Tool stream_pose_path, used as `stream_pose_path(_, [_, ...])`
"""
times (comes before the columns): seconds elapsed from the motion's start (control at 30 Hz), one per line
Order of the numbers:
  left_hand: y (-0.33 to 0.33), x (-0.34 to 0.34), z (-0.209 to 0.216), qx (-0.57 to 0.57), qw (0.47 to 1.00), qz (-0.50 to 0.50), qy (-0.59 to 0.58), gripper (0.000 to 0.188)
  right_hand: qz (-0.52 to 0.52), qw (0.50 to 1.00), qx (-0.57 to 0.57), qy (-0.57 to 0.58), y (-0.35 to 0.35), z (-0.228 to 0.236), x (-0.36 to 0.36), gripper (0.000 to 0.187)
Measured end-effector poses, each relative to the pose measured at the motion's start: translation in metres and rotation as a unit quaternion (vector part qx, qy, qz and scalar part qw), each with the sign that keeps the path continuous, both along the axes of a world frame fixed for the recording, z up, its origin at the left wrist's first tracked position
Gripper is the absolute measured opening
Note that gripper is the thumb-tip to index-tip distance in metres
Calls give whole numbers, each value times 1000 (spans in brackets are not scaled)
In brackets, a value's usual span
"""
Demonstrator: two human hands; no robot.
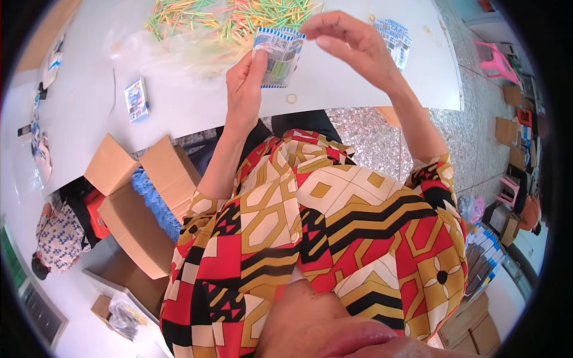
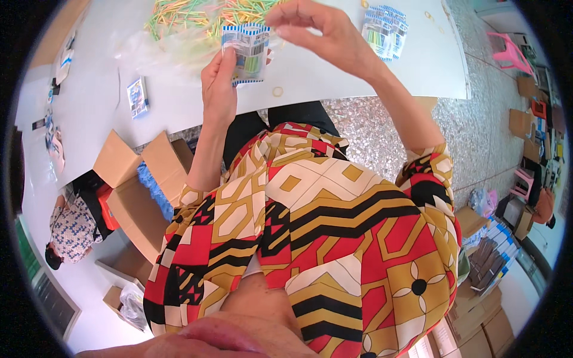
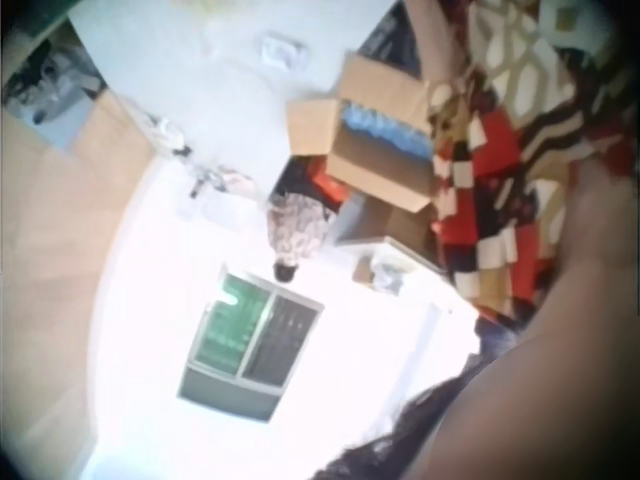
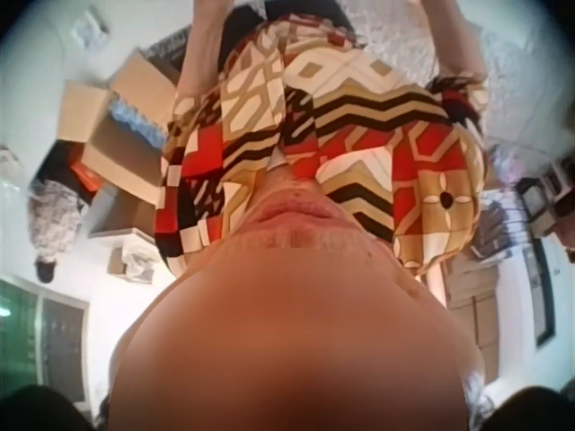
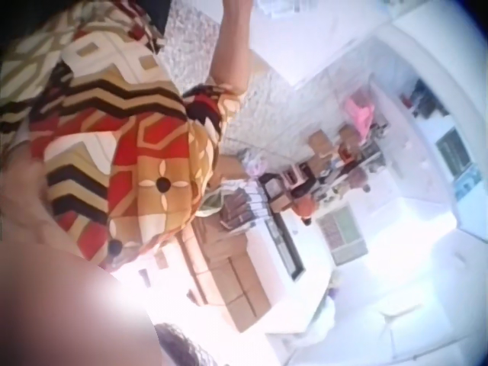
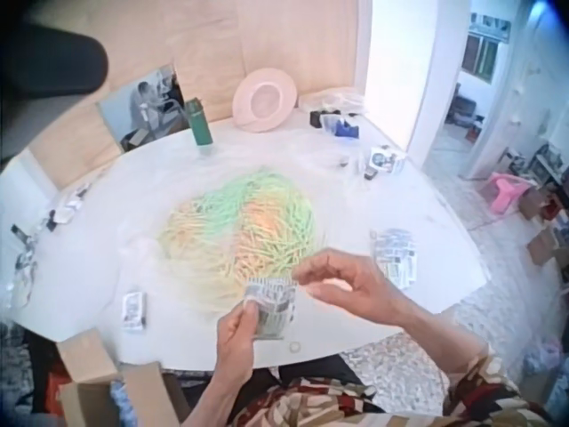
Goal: Sorting colored rubber bands and placing them into small plastic bags.
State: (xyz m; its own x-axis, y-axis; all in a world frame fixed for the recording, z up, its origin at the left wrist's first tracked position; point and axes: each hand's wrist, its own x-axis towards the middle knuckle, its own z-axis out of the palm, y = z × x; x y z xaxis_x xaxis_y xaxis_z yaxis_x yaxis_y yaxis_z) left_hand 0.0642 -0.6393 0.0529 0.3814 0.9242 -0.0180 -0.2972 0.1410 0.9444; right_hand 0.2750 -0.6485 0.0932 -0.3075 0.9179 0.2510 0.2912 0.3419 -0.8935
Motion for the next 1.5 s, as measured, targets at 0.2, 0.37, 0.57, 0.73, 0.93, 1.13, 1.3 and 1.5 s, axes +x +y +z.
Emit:
stream_pose_path(0.2, [-5, 6, -1, 4, 1000, -17, -3, 32, -73, 988, -88, 107, -11, -1, -23, 27])
stream_pose_path(0.37, [-4, 4, -6, 92, 992, 40, 77, 27, -96, 990, -31, 97, -24, -38, -27, 27])
stream_pose_path(0.57, [-16, 30, -14, 78, 993, 50, 70, 14, -168, 976, -42, 130, -48, -35, -25, 21])
stream_pose_path(0.73, [-7, 56, -40, 93, 991, -24, 91, 12, -208, 966, -105, 109, -62, -60, 3, 22])
stream_pose_path(0.93, [14, 108, -52, 170, 970, -113, 130, 30, -368, 927, -24, 75, -50, -102, 93, 15])
stream_pose_path(1.13, [35, 141, -69, 250, 918, -124, 282, 44, -472, 880, -28, -39, -39, -110, 100, 19])
stream_pose_path(1.3, [44, 165, -74, 295, 875, -122, 365, 47, -550, 791, 51, -262, -47, -108, 83, 46])
stream_pose_path(1.5, [53, 190, -87, 315, 865, -95, 380, 52, -556, 786, 23, -269, -42, -119, 100, 51])
